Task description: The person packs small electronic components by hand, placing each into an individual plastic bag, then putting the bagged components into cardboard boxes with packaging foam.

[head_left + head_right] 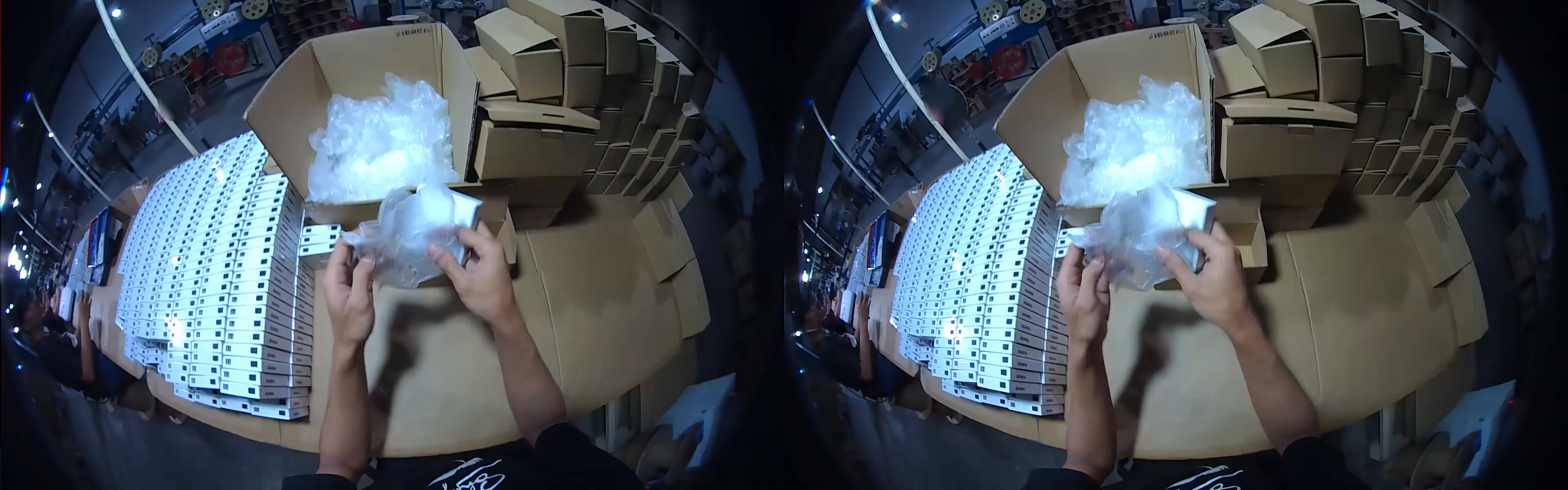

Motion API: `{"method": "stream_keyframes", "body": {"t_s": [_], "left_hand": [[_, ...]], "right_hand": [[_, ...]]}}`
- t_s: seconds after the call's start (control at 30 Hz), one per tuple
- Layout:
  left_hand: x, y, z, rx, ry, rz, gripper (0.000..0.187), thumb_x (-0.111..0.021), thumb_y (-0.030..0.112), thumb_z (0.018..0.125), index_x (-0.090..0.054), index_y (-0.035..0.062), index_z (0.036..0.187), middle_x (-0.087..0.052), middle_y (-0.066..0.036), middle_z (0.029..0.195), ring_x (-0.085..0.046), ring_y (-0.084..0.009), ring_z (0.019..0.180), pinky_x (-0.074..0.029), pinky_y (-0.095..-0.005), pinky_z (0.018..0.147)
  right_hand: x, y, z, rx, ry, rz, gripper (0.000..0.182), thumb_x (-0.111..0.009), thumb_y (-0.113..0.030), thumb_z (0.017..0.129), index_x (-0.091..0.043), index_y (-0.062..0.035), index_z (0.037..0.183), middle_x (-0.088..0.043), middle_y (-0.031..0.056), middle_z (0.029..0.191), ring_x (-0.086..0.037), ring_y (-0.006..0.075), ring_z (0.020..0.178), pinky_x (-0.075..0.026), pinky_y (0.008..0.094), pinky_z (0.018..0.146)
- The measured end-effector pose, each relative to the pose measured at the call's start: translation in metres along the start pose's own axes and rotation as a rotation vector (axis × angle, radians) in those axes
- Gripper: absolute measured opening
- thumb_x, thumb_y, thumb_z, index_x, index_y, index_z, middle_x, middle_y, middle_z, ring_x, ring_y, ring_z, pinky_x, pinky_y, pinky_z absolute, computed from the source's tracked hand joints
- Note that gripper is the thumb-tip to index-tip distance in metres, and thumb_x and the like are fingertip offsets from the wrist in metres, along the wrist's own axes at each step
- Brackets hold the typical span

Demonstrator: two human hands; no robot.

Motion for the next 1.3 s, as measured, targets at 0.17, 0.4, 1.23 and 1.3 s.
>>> {"method": "stream_keyframes", "body": {"t_s": [0.17,0.4,1.23,1.3], "left_hand": [[0.008,-0.012,-0.037,-0.106,0.191,0.231,0.022,-0.045,0.018,0.112,-0.06,0.0018,0.114,-0.058,0.001,0.097,-0.049,-0.0061,0.085,-0.043,-0.0208,0.074],[0.028,-0.041,-0.068,0.099,0.058,0.445,0.023,-0.05,0.022,0.11,-0.058,0.0003,0.106,-0.056,-0.001,0.086,-0.049,-0.0051,0.08,-0.041,-0.0225,0.069],[-0.022,-0.033,-0.048,-0.082,-0.375,0.811,0.033,-0.066,0.019,0.102,-0.069,0.0041,0.073,-0.063,-0.004,0.056,-0.054,-0.0123,0.053,-0.044,-0.0285,0.07],[-0.012,-0.048,-0.049,-0.003,-0.333,0.713,0.039,-0.063,0.026,0.104,-0.068,0.0033,0.073,-0.063,-0.003,0.058,-0.054,-0.0108,0.054,-0.045,-0.029,0.07]], "right_hand": [[-0.002,0.03,-0.06,-0.211,0.007,0.239,0.017,-0.073,-0.012,0.097,-0.071,0.0045,0.099,-0.061,0.007,0.103,-0.059,0.0136,0.091,-0.048,0.0265,0.077],[0.01,0.041,-0.112,-0.341,0.015,0.396,0.023,-0.069,-0.014,0.101,-0.069,0.0093,0.103,-0.057,0.0075,0.118,-0.059,0.014,0.104,-0.047,0.0264,0.092],[0.028,0.044,-0.142,-0.375,-0.112,-0.073,0.024,-0.089,-0.01,0.078,-0.068,0.0019,0.078,-0.059,0.0075,0.091,-0.052,0.0136,0.072,-0.043,0.0294,0.063],[0.029,0.044,-0.142,-0.359,-0.095,-0.074,0.028,-0.09,-0.013,0.077,-0.066,0.0014,0.075,-0.058,0.008,0.086,-0.054,0.0155,0.071,-0.045,0.0311,0.064]]}}
Point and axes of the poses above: each hand's wrist, its own z-axis towards the middle knuckle, its own x-axis out of the back of the hand, y = z × x, the point moved 9 cm from there along z, towards the middle knuckle
